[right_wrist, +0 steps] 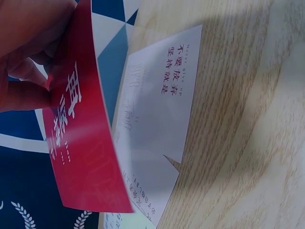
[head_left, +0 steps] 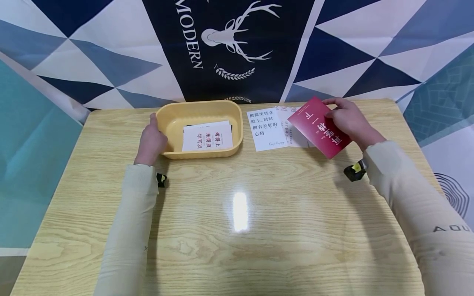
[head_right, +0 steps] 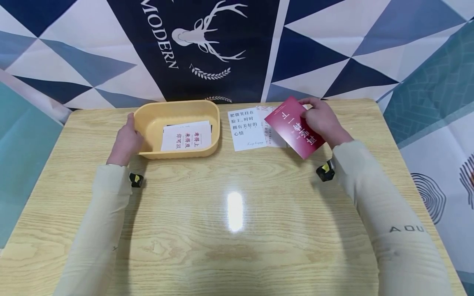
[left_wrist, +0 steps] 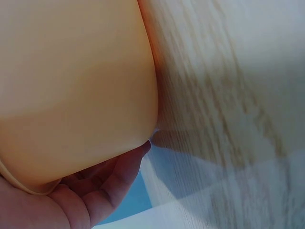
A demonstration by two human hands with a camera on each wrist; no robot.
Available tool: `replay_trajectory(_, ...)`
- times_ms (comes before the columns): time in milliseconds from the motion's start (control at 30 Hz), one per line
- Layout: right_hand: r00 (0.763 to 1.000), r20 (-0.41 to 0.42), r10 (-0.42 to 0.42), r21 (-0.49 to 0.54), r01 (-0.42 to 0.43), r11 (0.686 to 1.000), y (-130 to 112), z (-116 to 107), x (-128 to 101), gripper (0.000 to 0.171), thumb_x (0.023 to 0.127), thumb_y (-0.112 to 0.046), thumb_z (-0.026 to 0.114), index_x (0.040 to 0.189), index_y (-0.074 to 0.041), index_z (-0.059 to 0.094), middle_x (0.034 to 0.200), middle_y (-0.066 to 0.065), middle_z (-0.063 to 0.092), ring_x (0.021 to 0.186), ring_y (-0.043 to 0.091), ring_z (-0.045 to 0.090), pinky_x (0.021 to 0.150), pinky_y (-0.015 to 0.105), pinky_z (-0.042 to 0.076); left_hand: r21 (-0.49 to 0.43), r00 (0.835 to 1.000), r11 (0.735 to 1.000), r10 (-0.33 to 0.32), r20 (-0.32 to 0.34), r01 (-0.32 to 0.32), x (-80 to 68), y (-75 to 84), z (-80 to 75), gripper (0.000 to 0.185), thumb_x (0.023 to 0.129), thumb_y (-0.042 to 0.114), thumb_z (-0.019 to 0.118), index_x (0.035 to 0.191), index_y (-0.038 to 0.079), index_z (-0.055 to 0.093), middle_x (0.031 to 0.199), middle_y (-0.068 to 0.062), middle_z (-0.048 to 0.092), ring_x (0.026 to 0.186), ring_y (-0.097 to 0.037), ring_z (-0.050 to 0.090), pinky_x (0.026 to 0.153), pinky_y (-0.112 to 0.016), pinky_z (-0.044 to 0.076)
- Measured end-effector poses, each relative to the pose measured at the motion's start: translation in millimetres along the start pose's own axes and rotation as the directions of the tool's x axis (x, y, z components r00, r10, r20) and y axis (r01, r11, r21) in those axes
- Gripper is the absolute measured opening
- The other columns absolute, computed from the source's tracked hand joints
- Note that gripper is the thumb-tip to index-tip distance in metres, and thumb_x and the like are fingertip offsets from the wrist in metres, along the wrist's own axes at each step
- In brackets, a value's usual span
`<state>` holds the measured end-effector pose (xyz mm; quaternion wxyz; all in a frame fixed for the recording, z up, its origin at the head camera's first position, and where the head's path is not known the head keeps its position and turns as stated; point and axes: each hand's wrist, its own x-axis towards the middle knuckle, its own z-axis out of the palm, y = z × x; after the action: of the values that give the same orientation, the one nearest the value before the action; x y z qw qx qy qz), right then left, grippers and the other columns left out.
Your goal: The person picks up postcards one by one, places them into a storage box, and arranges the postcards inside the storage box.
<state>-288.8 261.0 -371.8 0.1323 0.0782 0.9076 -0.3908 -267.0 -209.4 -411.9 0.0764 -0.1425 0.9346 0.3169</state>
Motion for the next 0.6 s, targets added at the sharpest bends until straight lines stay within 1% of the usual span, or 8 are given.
replay_trajectory(167, 1.0, 0.012, 0.0, -0.004, 0.0, 1.0, -1.6, 0.5, 0.6, 0.051, 0.097, -0.025, 0.035, 0.147, -0.016, 0.03, 0.14, 0.021, 0.035, 0.089, 0.024, 0.051, 0.058, 0.031, 0.053, 0.001, 1.0, 1.0, -0.004, 0.005, 0.004, -0.6, 0.1, -0.1, 0.074, 0.087, -0.005, 0.028, 0.15, 0.006, -0.009, 0.142, -0.032, 0.033, 0.114, -0.037, 0.044, 0.097, -0.046, 0.041)
replay_trajectory(400, 1.0, 0.026, -0.001, -0.006, 0.001, 1.0, -6.5, 1.0, 1.7, 0.05, 0.097, -0.026, 0.036, 0.146, -0.016, 0.031, 0.137, 0.021, 0.038, 0.081, 0.019, 0.054, 0.057, 0.033, 0.054, 0.004, 1.0, 1.0, 0.003, -0.009, -0.003, -0.7, 0.5, -0.3, 0.073, 0.087, -0.005, 0.028, 0.15, 0.006, -0.006, 0.141, -0.033, 0.035, 0.113, -0.037, 0.045, 0.098, -0.047, 0.041)
replay_trajectory(600, 0.999, 0.034, -0.01, -0.028, 0.011, 1.0, -13.3, 3.2, 1.5, 0.049, 0.096, -0.025, 0.035, 0.145, -0.015, 0.033, 0.137, 0.021, 0.037, 0.087, 0.024, 0.051, 0.057, 0.032, 0.052, 0.012, 1.0, 1.0, 0.01, -0.008, -0.009, -1.9, 0.6, -1.0, 0.074, 0.086, -0.005, 0.029, 0.15, 0.005, -0.007, 0.14, -0.034, 0.035, 0.113, -0.037, 0.046, 0.097, -0.047, 0.041)
